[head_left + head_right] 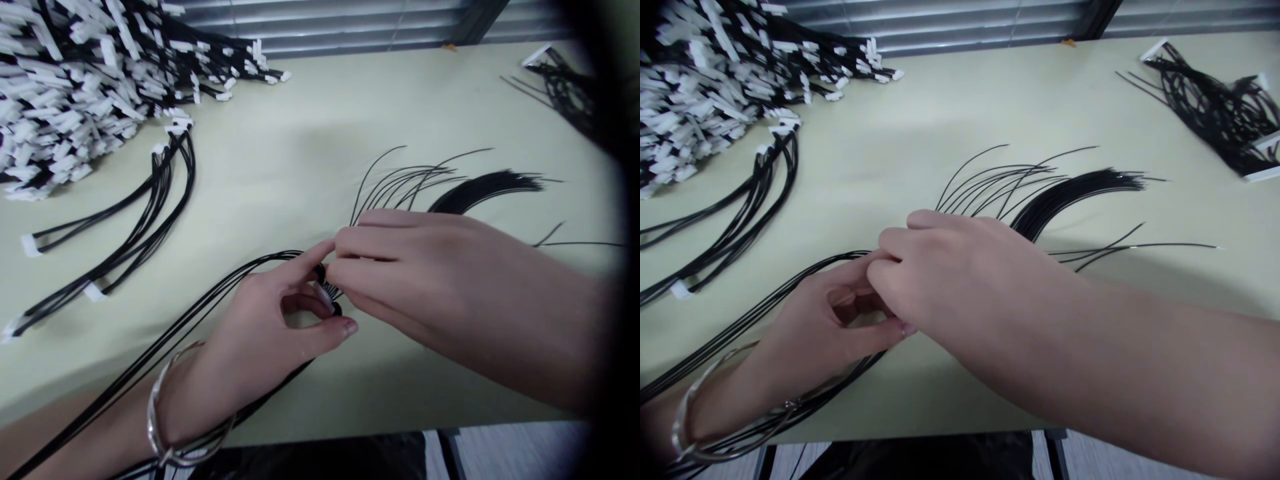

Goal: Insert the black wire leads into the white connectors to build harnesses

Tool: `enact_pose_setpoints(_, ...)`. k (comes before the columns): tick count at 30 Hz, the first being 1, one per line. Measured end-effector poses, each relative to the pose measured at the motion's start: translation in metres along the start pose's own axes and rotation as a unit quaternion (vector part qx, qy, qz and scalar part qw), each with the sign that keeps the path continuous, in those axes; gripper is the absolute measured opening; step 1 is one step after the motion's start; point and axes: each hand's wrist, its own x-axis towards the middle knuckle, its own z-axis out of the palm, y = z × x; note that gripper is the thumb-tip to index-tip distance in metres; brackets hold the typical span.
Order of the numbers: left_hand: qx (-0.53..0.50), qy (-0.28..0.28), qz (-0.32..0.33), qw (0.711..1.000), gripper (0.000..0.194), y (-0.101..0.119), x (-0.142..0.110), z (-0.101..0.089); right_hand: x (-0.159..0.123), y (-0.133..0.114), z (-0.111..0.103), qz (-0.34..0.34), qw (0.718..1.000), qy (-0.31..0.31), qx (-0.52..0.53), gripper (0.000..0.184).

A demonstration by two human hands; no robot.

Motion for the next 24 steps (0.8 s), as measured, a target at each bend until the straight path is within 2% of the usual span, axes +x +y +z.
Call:
enact_pose_setpoints(5, 0.011, 0.001, 0.006, 1.0, 0.064, -0.002, 0.0, 0.0, 0.003, 0.0, 0.003, 0.004, 1.0, 0.024, 0.013, 0.017)
enact_pose_setpoints(15, 0.02, -0.001, 0.001, 1.0, 0.066, 0.0, 0.0, -0.001, -0.001, 0.001, -0.004, 0.031, 0.998, -0.035, 0.039, 0.019)
enact_pose_setpoints(20, 0.01, 0.004, 0.002, 1.0, 0.064, 0.0, 0.0, 0.001, -0.001, 0.001, 0.0, 0.01, 0.999, -0.015, 0.045, 0.016)
enact_pose_setpoints(22, 0.005, 0.007, 0.002, 1.0, 0.059, 0.0, 0.0, 0.001, 0.003, 0.0, 0.0, 0.005, 0.999, -0.029, 0.044, 0.012)
enact_pose_setpoints(24, 0.002, 0.009, 0.003, 1.0, 0.055, 0.0, 0.0, 0.002, 0.009, -0.002, -0.002, 0.018, 0.996, -0.071, 0.044, 0.016)
